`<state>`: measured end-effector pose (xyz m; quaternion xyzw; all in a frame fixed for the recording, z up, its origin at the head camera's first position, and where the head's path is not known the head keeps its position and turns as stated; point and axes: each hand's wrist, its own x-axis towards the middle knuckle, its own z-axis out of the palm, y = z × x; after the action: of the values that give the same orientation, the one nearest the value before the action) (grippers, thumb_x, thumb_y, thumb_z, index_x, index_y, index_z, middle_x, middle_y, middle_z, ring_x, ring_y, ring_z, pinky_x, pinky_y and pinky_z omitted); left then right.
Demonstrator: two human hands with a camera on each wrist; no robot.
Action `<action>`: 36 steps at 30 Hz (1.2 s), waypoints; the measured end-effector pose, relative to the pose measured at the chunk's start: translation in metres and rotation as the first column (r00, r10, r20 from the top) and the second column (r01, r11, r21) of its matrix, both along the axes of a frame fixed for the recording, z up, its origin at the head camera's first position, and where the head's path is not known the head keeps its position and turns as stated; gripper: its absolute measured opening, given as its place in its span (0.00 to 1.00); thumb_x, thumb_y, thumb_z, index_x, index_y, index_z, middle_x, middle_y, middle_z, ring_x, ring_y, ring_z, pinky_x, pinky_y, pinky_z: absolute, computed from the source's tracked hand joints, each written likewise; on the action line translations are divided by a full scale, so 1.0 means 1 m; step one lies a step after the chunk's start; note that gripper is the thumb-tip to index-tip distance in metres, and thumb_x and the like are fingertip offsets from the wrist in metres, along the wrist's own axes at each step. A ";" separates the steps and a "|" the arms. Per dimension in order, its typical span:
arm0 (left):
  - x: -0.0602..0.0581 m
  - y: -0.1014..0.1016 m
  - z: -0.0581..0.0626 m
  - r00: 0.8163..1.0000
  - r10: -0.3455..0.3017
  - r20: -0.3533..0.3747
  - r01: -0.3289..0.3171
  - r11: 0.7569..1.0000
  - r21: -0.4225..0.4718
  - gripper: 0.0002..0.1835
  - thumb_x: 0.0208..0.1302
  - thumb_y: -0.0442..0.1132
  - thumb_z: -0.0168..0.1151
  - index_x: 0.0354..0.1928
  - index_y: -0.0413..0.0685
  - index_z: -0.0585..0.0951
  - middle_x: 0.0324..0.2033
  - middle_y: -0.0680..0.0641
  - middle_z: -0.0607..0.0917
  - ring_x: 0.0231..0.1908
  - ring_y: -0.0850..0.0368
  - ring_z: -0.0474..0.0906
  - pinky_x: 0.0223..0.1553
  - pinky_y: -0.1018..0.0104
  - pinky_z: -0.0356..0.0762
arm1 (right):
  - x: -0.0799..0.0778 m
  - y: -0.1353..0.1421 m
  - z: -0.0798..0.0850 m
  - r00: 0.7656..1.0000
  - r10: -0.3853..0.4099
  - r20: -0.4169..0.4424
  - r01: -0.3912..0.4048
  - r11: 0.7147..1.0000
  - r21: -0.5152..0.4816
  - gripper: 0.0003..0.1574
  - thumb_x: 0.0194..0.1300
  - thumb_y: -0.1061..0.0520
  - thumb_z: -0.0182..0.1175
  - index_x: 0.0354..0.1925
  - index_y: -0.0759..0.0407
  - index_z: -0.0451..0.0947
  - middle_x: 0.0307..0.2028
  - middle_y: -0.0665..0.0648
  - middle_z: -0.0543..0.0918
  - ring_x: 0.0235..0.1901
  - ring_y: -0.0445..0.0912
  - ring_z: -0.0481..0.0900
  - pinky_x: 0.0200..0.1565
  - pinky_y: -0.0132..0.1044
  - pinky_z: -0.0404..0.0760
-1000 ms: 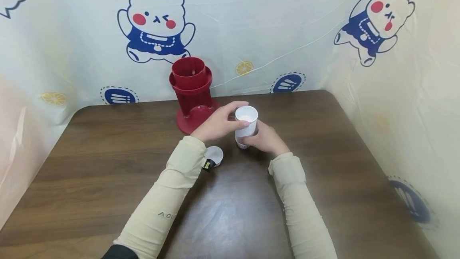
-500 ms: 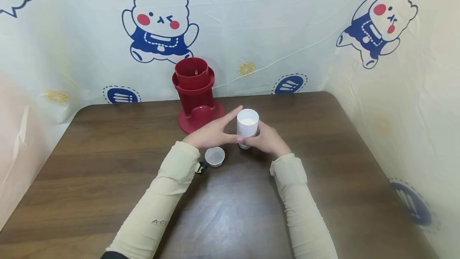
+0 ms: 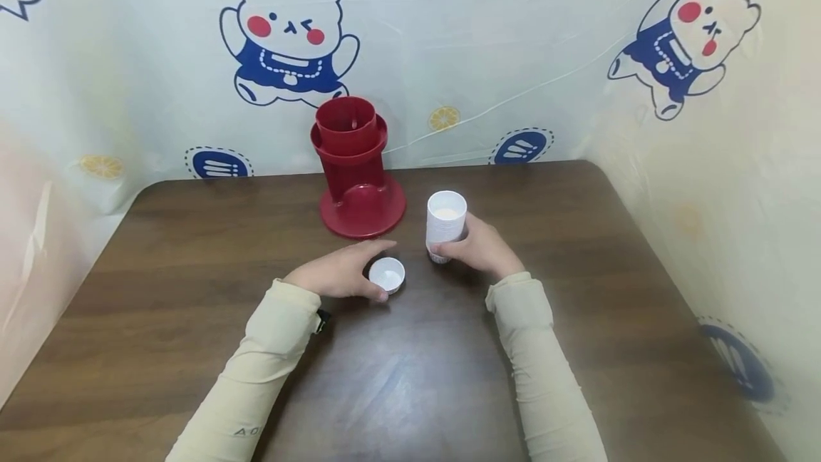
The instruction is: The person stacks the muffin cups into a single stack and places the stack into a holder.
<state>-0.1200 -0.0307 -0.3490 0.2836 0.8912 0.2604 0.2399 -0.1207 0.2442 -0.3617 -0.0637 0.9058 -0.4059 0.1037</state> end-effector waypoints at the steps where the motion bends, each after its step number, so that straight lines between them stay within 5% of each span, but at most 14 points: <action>1: 0.001 0.001 -0.001 1.000 0.001 -0.002 -0.001 1.000 -0.009 0.47 0.56 0.45 0.76 0.75 0.47 0.64 0.70 0.46 0.70 0.69 0.49 0.63 0.66 0.55 0.65 | 0.000 0.001 0.000 1.000 -0.005 0.000 0.005 1.000 0.001 0.39 0.58 0.47 0.74 0.58 0.67 0.72 0.49 0.65 0.83 0.47 0.57 0.80 0.52 0.53 0.77; 9: 0.002 0.006 -0.011 0.994 0.019 -0.110 -0.018 1.000 0.011 0.35 0.54 0.39 0.77 0.65 0.45 0.74 0.55 0.47 0.80 0.55 0.51 0.75 0.58 0.56 0.72 | 0.001 0.007 -0.005 1.000 -0.009 -0.002 0.009 1.000 0.004 0.41 0.59 0.45 0.74 0.59 0.68 0.72 0.50 0.66 0.83 0.48 0.58 0.80 0.53 0.54 0.77; 14: -0.004 0.000 -0.013 0.994 0.070 -0.080 -0.060 0.990 0.125 0.28 0.55 0.37 0.75 0.58 0.47 0.76 0.46 0.49 0.81 0.45 0.54 0.77 0.50 0.60 0.75 | 0.001 0.006 -0.003 1.000 -0.005 -0.014 0.005 1.000 0.004 0.39 0.58 0.47 0.74 0.58 0.68 0.72 0.50 0.65 0.83 0.48 0.58 0.80 0.53 0.54 0.77; 23: -0.015 -0.004 0.000 0.985 0.152 -0.078 -0.126 0.955 0.267 0.31 0.58 0.40 0.75 0.62 0.49 0.74 0.50 0.49 0.80 0.48 0.53 0.75 0.53 0.57 0.74 | 0.000 0.004 -0.003 1.000 0.002 -0.014 -0.002 1.000 -0.007 0.39 0.58 0.47 0.75 0.59 0.67 0.72 0.49 0.65 0.83 0.47 0.57 0.80 0.53 0.53 0.77; 28: -0.018 0.002 0.017 0.980 0.189 -0.061 -0.156 0.924 0.349 0.36 0.57 0.47 0.77 0.67 0.51 0.72 0.55 0.49 0.78 0.53 0.53 0.73 0.54 0.54 0.75 | 0.000 0.003 -0.003 1.000 0.004 -0.012 -0.004 1.000 -0.010 0.40 0.58 0.47 0.75 0.59 0.67 0.72 0.49 0.65 0.83 0.48 0.57 0.81 0.53 0.53 0.77; 36: -0.025 0.019 0.040 0.968 0.250 -0.006 -0.214 0.840 0.498 0.38 0.58 0.51 0.75 0.69 0.56 0.71 0.58 0.51 0.77 0.55 0.55 0.74 0.53 0.57 0.78 | -0.002 0.002 -0.004 0.999 0.019 -0.035 -0.020 1.000 -0.021 0.39 0.57 0.47 0.74 0.58 0.67 0.72 0.47 0.64 0.84 0.45 0.57 0.81 0.50 0.52 0.78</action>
<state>-0.1454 -0.0119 -0.3090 0.2343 0.8306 0.4962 0.0944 -0.1226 0.2461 -0.3658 -0.0809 0.9024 -0.4134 0.0910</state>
